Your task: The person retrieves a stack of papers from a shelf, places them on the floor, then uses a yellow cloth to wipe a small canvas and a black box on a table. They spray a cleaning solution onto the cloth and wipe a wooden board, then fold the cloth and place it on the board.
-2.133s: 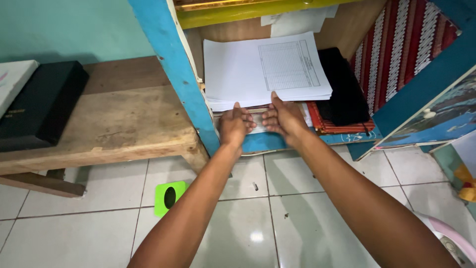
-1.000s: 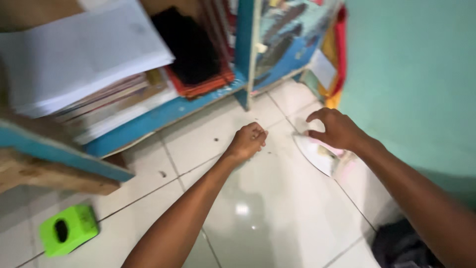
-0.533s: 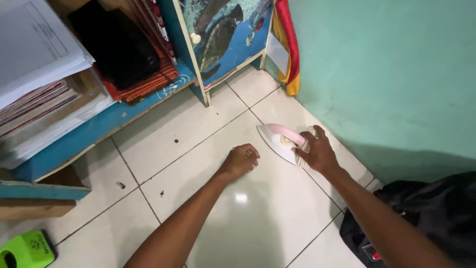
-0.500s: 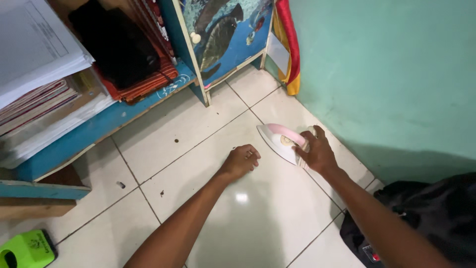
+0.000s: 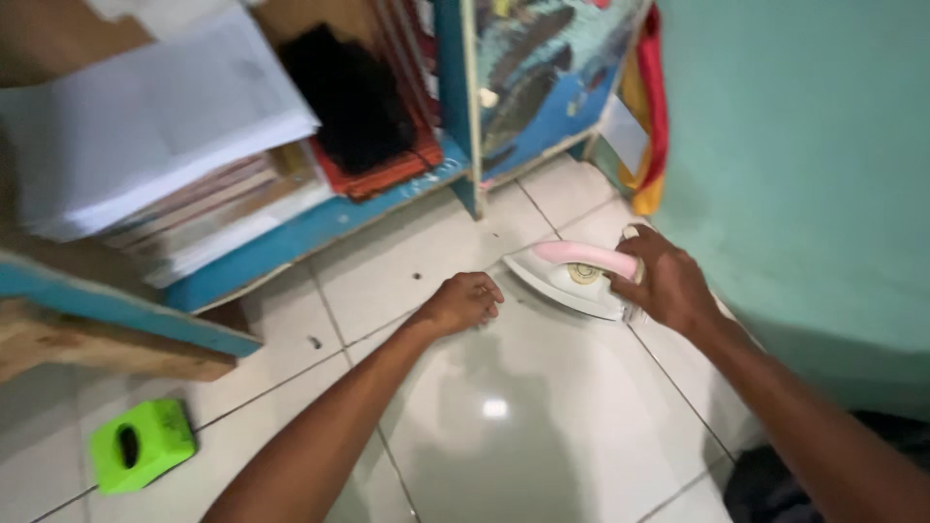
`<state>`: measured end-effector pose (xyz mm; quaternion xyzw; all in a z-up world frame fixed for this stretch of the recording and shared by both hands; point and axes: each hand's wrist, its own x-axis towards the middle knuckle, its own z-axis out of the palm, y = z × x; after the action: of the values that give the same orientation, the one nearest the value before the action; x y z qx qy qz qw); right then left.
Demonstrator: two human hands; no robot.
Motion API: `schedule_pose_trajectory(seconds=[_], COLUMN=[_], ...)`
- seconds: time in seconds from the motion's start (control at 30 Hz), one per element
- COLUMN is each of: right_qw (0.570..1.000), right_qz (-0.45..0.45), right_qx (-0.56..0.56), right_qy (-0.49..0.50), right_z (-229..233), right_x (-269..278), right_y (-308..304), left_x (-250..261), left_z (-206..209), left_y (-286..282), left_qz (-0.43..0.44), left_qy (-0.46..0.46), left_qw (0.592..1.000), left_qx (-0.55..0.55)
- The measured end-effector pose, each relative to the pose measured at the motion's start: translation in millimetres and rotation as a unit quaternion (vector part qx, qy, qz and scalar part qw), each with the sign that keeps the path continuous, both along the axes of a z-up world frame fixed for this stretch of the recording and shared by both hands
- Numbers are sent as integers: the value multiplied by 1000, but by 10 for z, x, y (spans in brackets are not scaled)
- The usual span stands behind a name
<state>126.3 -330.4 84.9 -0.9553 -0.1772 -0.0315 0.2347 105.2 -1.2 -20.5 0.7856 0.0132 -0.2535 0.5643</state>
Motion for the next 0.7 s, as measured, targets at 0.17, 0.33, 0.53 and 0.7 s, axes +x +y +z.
schedule_pose_trajectory(seconds=[0.17,0.33,0.53,0.7], right_qw=[982,950,918,949], right_qz=[146,245,326,282], right_qx=[34,95,92,10], right_qy=[-116,-168,-206,-144], right_z=[1017,1726,2126,2134], right_x=[148,415,672,825], right_y=[1061,2341,4026,5105], left_x=[-50,-192,-465,-559], left_z=[490,1068,1316,1347], left_y=[1049,1950,2737,3043], left_qz=[7,116,206,238], left_qy=[-85,-173,-219,-193], left_qw=[996,974,953,951], left_qx=[-24,94,44,39])
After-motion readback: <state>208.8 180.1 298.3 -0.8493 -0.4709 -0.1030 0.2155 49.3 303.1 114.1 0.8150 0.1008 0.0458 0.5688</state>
